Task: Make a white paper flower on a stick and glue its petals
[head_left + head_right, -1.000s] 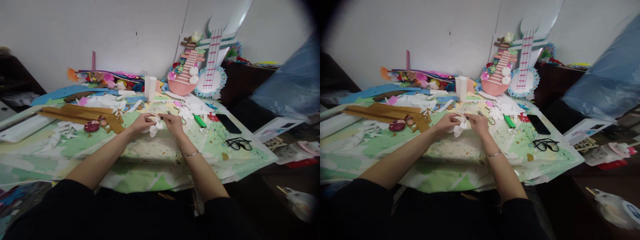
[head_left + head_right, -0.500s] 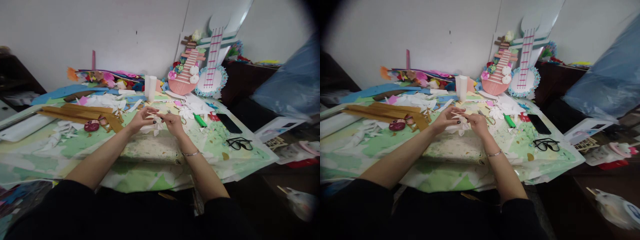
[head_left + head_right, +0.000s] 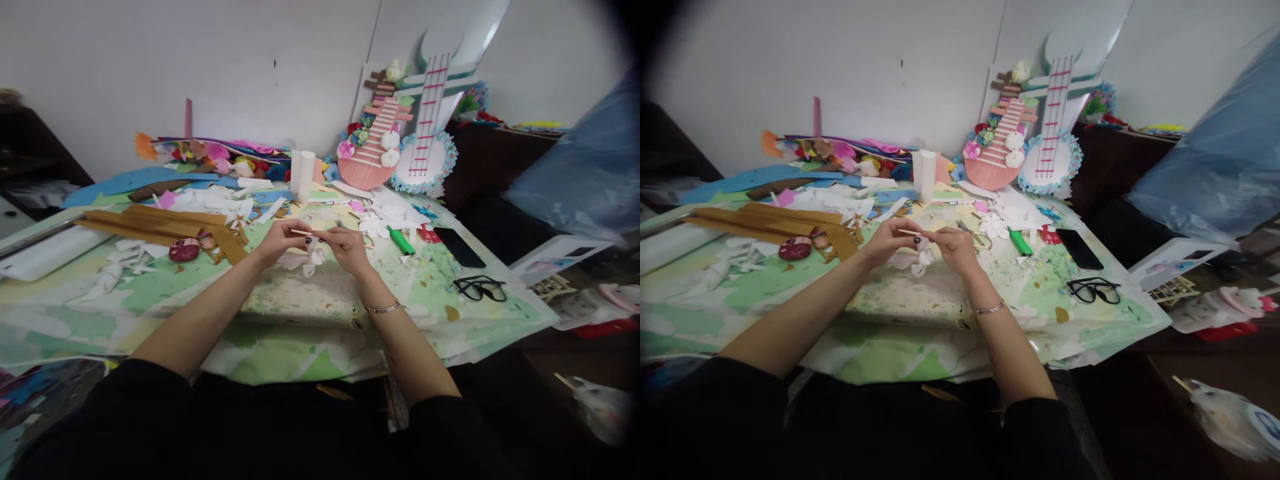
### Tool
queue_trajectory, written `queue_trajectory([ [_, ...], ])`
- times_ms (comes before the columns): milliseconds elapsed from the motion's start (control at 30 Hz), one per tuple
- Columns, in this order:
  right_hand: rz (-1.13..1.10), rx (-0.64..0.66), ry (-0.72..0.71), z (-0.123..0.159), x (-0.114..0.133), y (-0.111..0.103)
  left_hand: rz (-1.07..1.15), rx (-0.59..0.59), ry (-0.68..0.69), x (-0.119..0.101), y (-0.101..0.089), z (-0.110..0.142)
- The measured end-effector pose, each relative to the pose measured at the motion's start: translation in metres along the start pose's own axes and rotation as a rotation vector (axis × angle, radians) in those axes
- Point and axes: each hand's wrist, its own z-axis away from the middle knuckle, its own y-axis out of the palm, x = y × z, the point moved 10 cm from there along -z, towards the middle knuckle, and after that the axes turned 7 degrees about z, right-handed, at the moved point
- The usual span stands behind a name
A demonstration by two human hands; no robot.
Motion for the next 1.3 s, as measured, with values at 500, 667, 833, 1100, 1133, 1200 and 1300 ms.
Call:
queue_trajectory([
  [500, -0.020, -0.007, 0.008, -0.001, -0.003, 0.001, -0.181, -0.084, 0.087, -0.007, -0.004, -0.001],
  [667, -0.030, -0.007, 0.007, -0.001, -0.001, 0.001, -0.210, -0.068, 0.114, -0.008, -0.003, -0.001],
  [833, -0.027, -0.001, 0.008, -0.001, 0.003, 0.001, -0.244, -0.110, 0.142, -0.010, -0.005, 0.000],
  [1100, 0.016, -0.047, 0.175, 0.001, -0.015, 0.000, -0.393, -0.094, 0.194, -0.019, 0.001, 0.004],
  [1133, 0.012, -0.044, 0.185, 0.001, -0.016, 0.000, -0.406, -0.094, 0.202, -0.020, 0.001, 0.005],
  [1200, 0.015, -0.032, 0.199, 0.001, -0.018, 0.001, -0.430, -0.092, 0.218, -0.021, 0.002, 0.006],
  [1300, 0.060, -0.017, 0.208, 0.001, -0.018, 0.000, -0.471, -0.083, 0.230, -0.021, 0.004, 0.006],
])
